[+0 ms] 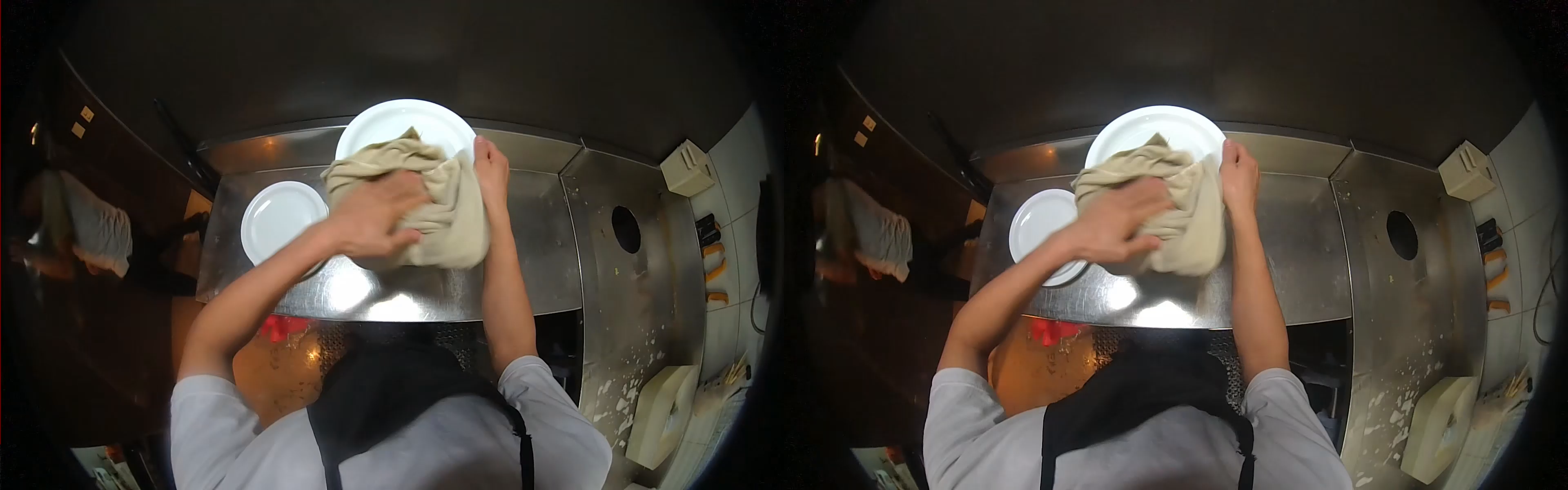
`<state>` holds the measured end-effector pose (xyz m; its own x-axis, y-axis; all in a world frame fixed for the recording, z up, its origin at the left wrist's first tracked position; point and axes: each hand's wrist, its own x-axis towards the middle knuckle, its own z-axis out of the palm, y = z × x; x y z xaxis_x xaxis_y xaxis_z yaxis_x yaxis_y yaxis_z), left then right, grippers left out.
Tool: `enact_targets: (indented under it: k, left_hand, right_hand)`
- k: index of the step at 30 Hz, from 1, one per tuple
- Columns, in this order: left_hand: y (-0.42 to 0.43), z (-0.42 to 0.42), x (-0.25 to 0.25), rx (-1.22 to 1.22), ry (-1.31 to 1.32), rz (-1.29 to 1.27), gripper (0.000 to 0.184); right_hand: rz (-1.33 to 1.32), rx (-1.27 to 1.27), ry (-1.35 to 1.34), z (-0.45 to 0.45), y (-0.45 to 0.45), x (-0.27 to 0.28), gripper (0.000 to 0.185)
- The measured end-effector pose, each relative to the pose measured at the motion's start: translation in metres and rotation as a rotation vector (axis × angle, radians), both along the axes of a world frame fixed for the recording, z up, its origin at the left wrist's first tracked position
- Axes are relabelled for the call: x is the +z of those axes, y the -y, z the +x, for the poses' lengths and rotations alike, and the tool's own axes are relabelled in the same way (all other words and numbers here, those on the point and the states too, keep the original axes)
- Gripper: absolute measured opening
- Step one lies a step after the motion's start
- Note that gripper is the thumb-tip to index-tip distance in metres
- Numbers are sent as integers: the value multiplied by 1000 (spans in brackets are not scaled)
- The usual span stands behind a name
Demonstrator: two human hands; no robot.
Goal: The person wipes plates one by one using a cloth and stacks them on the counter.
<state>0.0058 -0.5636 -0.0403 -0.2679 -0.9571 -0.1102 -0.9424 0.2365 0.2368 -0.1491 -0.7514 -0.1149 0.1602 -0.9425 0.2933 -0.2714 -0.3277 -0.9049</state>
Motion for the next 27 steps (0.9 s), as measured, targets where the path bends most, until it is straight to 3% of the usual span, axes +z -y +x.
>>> enact_targets:
  k: [2, 7, 9, 12, 15, 17, 19, 22, 27]
  left_hand:
    - [6, 23, 8, 211, 254, -18, 79]
    - [104, 13, -23, 449, 195, -260, 79]
    - [116, -14, -38, 249, -1, -401, 71]
    - [73, -37, -26, 38, -78, -284, 59]
    - [11, -20, 15, 126, -941, 393, 50]
    - [-38, -25, -6, 337, -1835, 238, 49]
    - [-72, -6, -37, 53, -2399, 210, 50]
    - [-130, 13, -34, 403, -2512, -126, 50]
    - [-181, 52, -40, 484, -2530, -354, 49]
  right_hand:
    - [-64, -5, -49, 2, -13, 8, 36]
    - [-53, -31, -121, 1, -13, 11, 34]
    - [-34, -60, -24, 3, 2, -8, 30]
    - [-18, 36, 288, -6, 18, -24, 30]
    - [-57, -19, -127, -6, -2, 9, 39]
    - [-84, 42, -331, -5, -2, 30, 45]
    - [-33, 117, -458, -9, 10, 38, 46]
    - [243, 278, -449, -15, 19, 59, 45]
    - [-137, 113, -535, -20, 33, 56, 42]
